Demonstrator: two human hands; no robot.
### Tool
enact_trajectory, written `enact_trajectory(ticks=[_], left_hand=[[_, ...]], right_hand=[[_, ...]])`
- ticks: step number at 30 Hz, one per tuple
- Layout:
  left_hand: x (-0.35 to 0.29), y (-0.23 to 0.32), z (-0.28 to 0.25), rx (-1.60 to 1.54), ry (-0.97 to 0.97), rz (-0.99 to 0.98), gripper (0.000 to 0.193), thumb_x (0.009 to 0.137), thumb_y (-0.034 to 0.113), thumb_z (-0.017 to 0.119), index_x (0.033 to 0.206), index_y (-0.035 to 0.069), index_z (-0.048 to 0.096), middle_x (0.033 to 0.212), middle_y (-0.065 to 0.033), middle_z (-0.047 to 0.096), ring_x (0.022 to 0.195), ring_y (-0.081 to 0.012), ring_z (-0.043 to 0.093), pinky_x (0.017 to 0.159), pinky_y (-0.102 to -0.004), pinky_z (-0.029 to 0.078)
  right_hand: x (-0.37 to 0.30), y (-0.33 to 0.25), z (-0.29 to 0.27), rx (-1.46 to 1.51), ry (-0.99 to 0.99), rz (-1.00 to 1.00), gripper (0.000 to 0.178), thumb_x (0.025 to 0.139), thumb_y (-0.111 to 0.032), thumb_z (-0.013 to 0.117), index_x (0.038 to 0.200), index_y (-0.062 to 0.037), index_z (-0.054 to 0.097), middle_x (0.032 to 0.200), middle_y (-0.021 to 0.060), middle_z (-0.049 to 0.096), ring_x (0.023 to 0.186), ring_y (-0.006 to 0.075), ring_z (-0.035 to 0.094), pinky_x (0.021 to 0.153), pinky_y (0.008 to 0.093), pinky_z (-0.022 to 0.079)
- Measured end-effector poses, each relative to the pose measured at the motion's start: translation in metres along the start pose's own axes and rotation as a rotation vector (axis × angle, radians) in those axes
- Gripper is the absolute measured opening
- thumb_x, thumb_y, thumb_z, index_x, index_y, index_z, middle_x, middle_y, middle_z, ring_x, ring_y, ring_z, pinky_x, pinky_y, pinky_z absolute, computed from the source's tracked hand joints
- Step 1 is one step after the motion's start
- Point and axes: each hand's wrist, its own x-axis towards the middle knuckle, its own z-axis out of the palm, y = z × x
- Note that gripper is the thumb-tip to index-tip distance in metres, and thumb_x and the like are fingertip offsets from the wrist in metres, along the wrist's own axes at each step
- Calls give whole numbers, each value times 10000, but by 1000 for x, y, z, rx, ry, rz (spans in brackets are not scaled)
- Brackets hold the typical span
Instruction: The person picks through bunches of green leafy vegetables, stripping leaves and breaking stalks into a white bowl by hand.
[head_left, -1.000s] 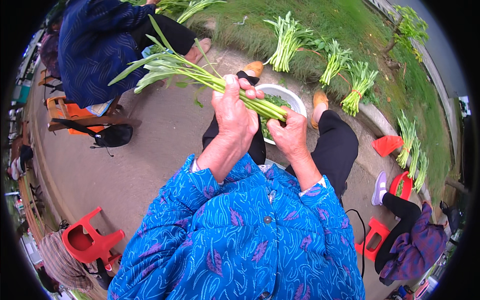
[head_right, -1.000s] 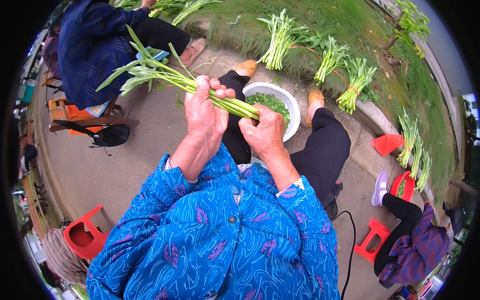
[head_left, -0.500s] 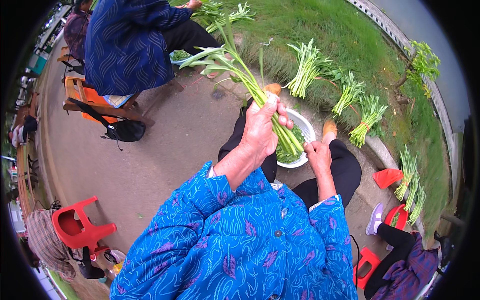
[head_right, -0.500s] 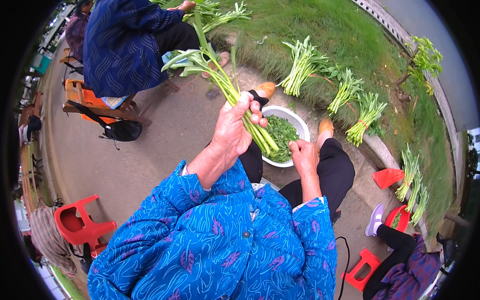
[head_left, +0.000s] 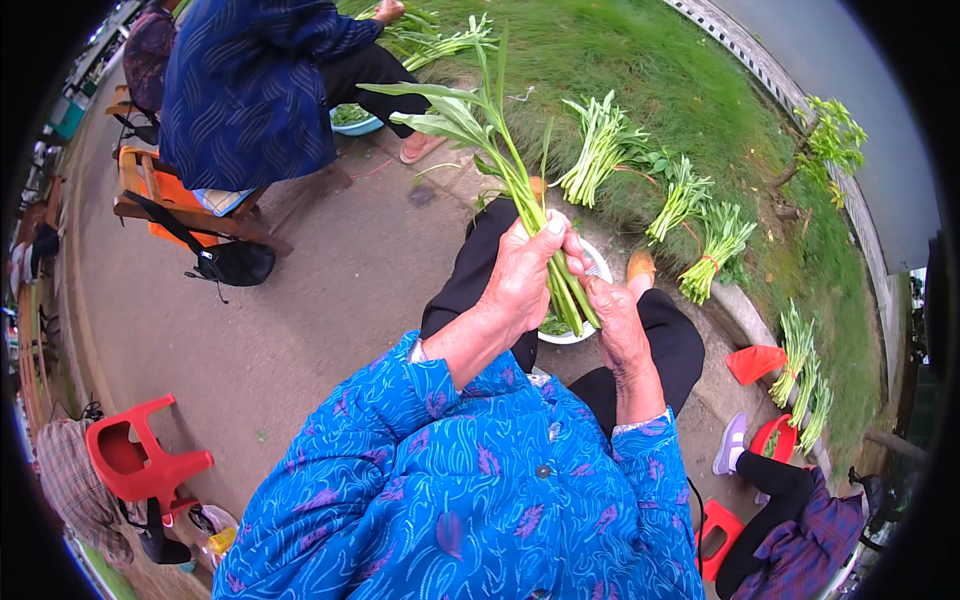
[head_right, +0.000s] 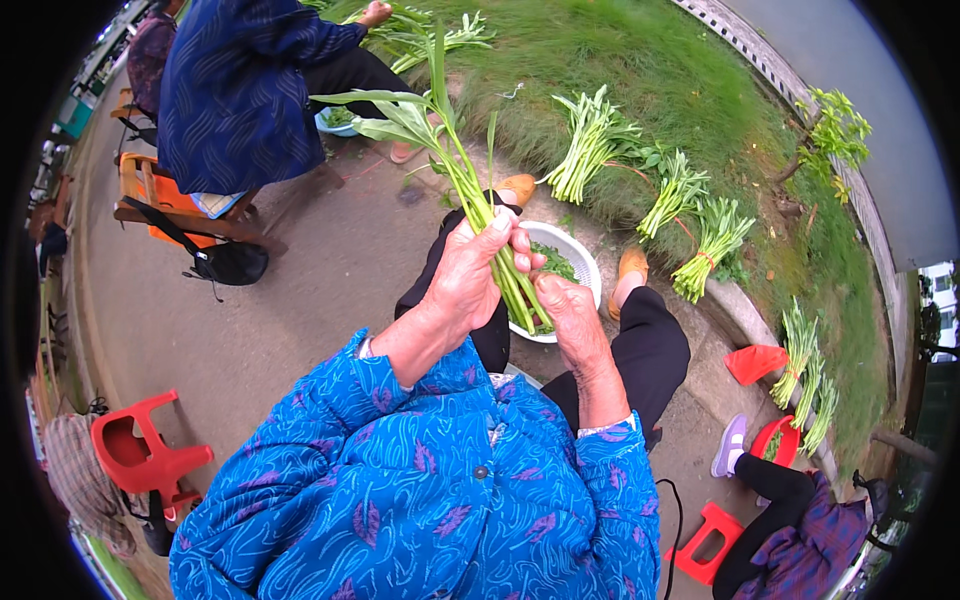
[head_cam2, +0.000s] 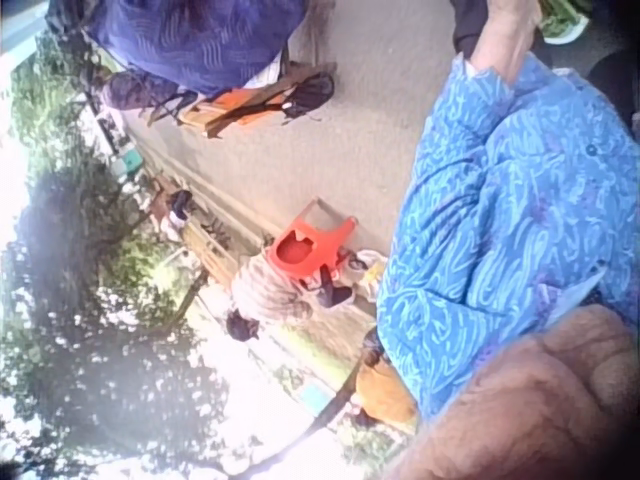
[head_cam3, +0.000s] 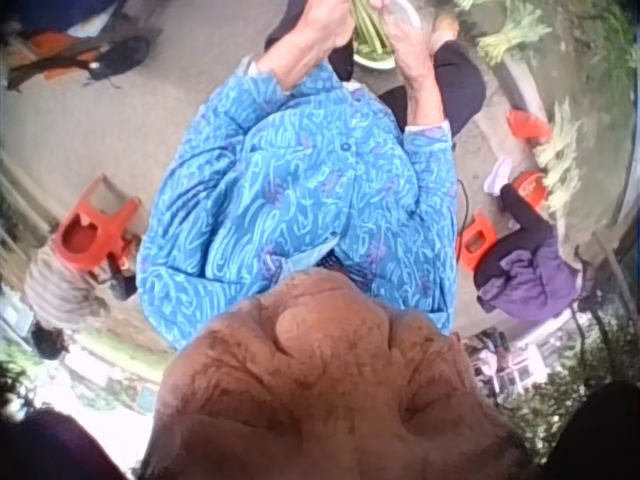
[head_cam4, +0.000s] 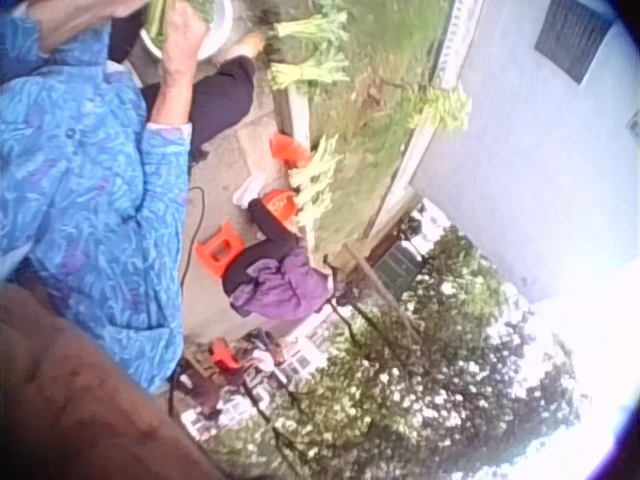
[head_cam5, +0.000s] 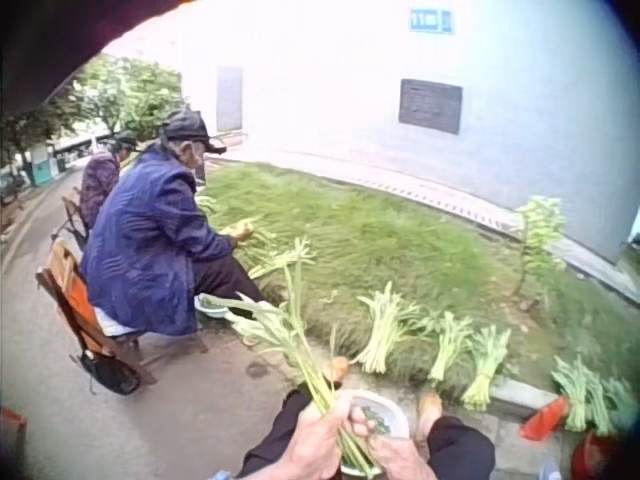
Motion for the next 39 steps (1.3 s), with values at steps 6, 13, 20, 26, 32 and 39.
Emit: enact_trajectory(ticks=[6,13,20,26,32,39], left_hand=[[-2,-4,-3,31,-10,-23,182,934,222,552,1008,69,486,811,-38,571,717,-139,590,715,-305,542],[-4,-7,-16,95,-59,-109,174,933,218,551,1005,65,511,865,-56,593,761,-147,601,702,-287,535],[-1,-8,-17,110,-91,-168,323,910,219,585,1156,37,482,920,-76,607,829,-173,600,785,-338,519],[-1,-3,-19,97,-70,-156,465,879,186,619,1264,25,415,1082,-123,586,970,-214,596,842,-379,519],[0,-2,-20,83,-30,-162,440,885,186,611,1259,42,430,1113,-122,584,1001,-220,594,828,-399,537],[-2,-8,-23,197,87,-127,303,906,258,585,1109,54,489,878,-52,575,767,-162,587,657,-321,545]], right_hand=[[-11,-15,18,45,-127,112,413,909,-404,556,839,-1,610,729,75,640,588,115,574,526,221,419],[-14,-5,11,6,-194,143,344,917,-365,554,866,-29,605,693,24,604,584,79,550,521,203,403],[-22,-2,23,30,-10,107,247,923,-279,551,901,-36,595,662,-21,536,562,61,482,514,204,394],[-21,9,23,-55,63,58,227,928,-264,540,881,-45,576,651,-23,530,562,52,473,507,211,389],[-22,19,27,-301,121,16,212,927,-232,522,858,-34,547,598,25,536,527,115,509,501,285,413],[-24,20,36,-539,80,56,231,917,-265,525,903,-35,544,648,103,617,624,288,628,584,408,464]])
